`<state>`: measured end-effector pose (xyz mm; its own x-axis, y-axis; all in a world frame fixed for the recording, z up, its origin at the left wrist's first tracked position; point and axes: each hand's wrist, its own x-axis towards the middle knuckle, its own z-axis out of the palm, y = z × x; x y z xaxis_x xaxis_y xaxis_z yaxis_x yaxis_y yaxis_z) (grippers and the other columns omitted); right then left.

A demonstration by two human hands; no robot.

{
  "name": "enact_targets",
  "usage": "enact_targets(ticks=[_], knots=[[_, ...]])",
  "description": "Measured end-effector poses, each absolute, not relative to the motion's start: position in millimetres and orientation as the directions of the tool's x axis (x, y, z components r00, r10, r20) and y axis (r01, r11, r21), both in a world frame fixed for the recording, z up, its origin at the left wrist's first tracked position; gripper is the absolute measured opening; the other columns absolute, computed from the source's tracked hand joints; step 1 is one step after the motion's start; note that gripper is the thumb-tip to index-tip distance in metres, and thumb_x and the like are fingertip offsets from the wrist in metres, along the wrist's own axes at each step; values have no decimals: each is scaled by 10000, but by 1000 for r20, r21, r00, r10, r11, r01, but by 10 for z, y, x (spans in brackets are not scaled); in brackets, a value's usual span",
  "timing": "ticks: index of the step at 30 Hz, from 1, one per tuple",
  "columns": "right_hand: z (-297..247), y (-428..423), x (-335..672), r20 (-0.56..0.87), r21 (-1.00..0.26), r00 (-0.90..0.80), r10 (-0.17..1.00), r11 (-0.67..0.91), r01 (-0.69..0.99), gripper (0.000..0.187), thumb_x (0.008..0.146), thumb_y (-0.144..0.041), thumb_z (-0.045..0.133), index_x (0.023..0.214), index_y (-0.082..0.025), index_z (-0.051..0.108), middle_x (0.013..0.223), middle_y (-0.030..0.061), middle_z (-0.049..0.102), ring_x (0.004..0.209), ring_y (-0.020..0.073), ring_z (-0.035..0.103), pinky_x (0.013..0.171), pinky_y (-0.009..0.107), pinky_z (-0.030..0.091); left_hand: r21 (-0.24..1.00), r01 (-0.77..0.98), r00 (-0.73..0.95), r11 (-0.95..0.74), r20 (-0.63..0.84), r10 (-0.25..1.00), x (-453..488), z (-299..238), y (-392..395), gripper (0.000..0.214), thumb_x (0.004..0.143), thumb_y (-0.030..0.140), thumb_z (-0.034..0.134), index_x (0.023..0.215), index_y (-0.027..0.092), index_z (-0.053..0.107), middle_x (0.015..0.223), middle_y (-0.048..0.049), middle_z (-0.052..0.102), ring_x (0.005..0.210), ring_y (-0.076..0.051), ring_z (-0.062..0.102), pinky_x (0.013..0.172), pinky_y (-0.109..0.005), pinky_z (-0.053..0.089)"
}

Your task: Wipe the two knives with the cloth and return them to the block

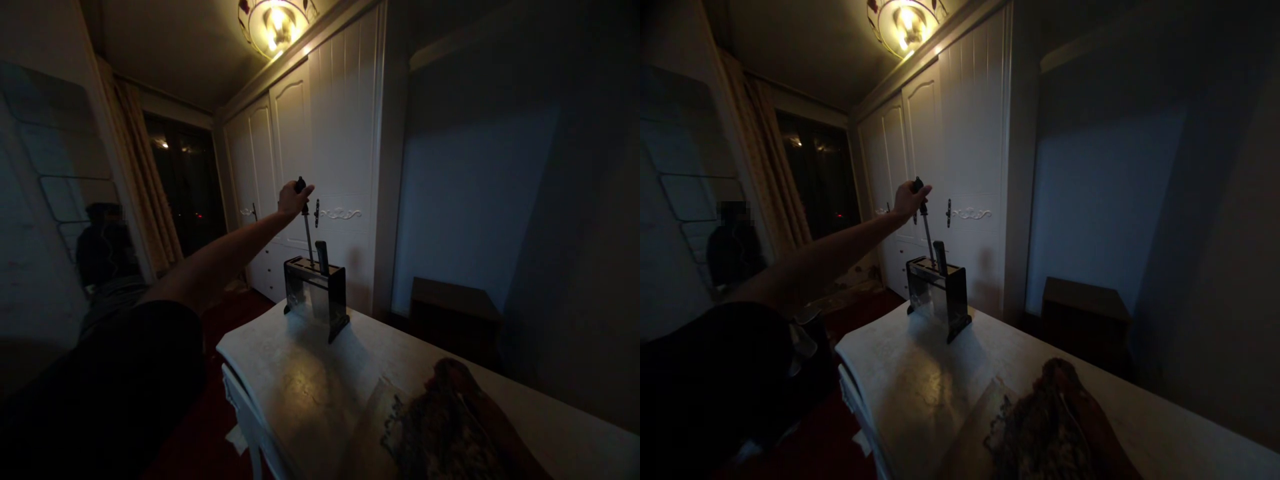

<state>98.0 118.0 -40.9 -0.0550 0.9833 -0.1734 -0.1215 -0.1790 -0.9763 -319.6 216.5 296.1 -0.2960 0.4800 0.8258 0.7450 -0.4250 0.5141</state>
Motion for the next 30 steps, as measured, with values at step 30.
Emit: enact_targets(ticks=[30], knots=[[-397,1217,1049,-248,-956,-240,939,-277,-94,546,469,-596,810,812,-180,723,866,85,741,905,305,677,778,325,534,667,673,-256,-320,616,745,-3186,1578,2090,214,780,359,594,750,152,550,591,20,566,508,-121,538,486,-221,391]])
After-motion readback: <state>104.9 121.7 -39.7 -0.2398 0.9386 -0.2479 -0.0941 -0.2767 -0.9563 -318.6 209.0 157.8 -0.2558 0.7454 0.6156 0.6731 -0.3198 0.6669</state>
